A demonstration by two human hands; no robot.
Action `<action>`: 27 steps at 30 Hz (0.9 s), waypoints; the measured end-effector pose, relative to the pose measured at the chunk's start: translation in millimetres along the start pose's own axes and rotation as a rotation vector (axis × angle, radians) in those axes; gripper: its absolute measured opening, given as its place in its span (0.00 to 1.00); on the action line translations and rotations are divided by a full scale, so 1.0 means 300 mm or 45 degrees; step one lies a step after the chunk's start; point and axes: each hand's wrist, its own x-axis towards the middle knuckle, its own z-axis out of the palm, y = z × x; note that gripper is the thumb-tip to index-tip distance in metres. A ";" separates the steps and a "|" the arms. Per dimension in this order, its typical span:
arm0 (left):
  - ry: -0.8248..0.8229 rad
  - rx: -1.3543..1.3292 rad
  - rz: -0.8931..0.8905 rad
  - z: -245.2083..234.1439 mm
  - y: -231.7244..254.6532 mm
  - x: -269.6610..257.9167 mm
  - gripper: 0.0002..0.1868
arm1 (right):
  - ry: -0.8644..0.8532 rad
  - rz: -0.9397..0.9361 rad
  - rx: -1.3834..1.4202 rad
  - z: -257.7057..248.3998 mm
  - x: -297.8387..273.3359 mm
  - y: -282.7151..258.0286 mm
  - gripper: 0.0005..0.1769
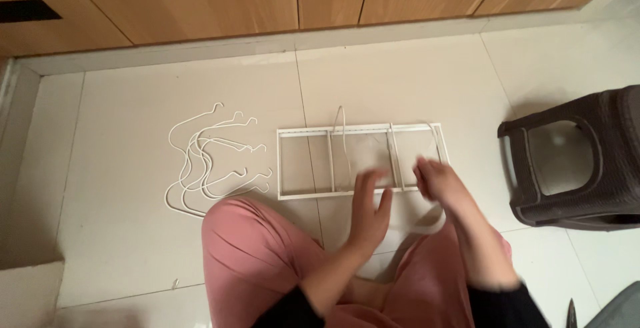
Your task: The person sits on the floor and assembles a white wire hanger rack by inserting multiple white plastic hangers into the slots of a rectangular frame. The person picks up hangers one by one and threads them through the frame until the rack is fully loaded.
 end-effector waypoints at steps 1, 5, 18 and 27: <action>-0.048 -0.002 -0.197 -0.006 -0.023 -0.059 0.16 | -0.058 -0.010 -0.029 0.012 0.072 -0.016 0.25; -0.249 0.032 -0.628 -0.025 -0.138 -0.186 0.16 | -0.056 -0.022 -0.313 0.096 0.304 -0.077 0.24; -0.457 0.592 -0.218 -0.020 -0.362 -0.090 0.36 | -0.081 0.071 -0.349 0.205 0.415 -0.055 0.24; -0.521 0.964 -0.310 -0.003 -0.479 -0.072 0.30 | 0.102 -0.301 -0.727 0.264 0.450 0.069 0.29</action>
